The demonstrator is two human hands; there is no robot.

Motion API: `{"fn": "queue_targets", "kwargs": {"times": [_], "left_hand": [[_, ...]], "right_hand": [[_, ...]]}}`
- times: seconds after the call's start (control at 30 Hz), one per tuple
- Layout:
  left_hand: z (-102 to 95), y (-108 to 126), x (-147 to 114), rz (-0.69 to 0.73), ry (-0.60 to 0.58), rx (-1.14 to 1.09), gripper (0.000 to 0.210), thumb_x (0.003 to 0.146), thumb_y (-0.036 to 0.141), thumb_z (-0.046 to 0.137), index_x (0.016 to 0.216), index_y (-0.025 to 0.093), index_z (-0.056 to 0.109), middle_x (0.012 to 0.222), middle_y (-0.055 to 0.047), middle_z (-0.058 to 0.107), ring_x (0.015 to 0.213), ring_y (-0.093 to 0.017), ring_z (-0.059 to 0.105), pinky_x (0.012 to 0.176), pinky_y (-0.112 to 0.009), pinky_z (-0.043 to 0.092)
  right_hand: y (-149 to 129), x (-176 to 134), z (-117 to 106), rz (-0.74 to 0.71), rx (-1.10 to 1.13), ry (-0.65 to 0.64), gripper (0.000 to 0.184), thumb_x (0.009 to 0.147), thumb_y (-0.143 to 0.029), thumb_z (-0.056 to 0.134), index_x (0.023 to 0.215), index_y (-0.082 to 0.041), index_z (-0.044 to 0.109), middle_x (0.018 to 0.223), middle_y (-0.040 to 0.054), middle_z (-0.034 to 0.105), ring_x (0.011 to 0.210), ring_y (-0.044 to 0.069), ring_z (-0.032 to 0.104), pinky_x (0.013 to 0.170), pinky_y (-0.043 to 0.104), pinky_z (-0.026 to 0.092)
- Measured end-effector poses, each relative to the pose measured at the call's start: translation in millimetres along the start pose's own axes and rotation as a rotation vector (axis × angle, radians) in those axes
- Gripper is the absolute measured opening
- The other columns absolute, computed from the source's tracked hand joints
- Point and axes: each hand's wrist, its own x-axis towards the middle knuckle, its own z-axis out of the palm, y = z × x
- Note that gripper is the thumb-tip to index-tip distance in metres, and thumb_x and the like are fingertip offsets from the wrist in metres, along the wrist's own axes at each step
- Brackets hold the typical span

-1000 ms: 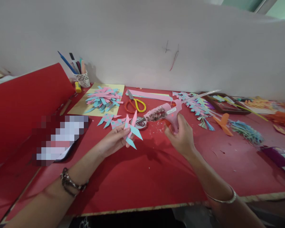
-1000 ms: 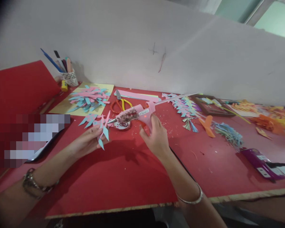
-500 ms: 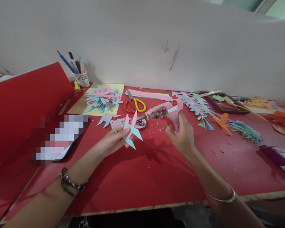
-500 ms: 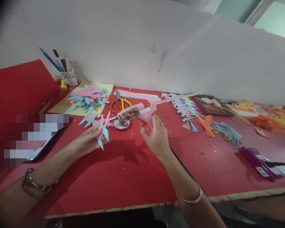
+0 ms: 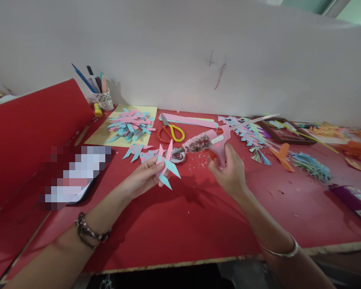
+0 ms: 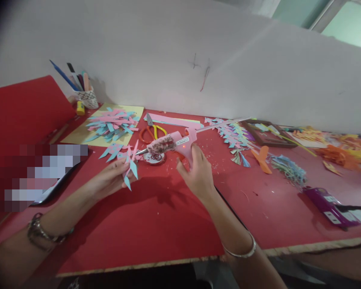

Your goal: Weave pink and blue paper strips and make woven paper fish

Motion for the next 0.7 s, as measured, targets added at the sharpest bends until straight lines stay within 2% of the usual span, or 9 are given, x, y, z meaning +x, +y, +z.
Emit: {"fn": "queue_targets", "kwargs": {"times": [0.33, 0.7], "left_hand": [[1.4, 1.5, -1.0, 0.005, 0.009, 0.015, 0.030, 0.063, 0.035, 0.071, 0.054, 0.012, 0.053, 0.048, 0.005, 0.051, 0.036, -0.001, 0.042, 0.039, -0.012, 0.035], [-0.6, 2.1, 0.1, 0.020, 0.084, 0.063, 0.033, 0.057, 0.036, 0.075, 0.050, 0.015, 0.050, 0.041, 0.008, 0.043, 0.038, -0.002, 0.034, 0.043, -0.013, 0.033]], "right_hand": [[-2.7, 0.8, -2.5, -0.010, 0.017, -0.046, 0.011, 0.071, -0.028, 0.046, 0.075, -0.022, 0.037, 0.064, -0.0007, 0.049, 0.058, 0.016, 0.050, 0.048, 0.027, 0.041], [-1.2, 2.0, -3.3, -0.077, 0.034, -0.052, 0.013, 0.071, -0.028, 0.046, 0.072, -0.023, 0.034, 0.059, -0.0029, 0.044, 0.053, 0.013, 0.045, 0.045, 0.025, 0.036]]}}
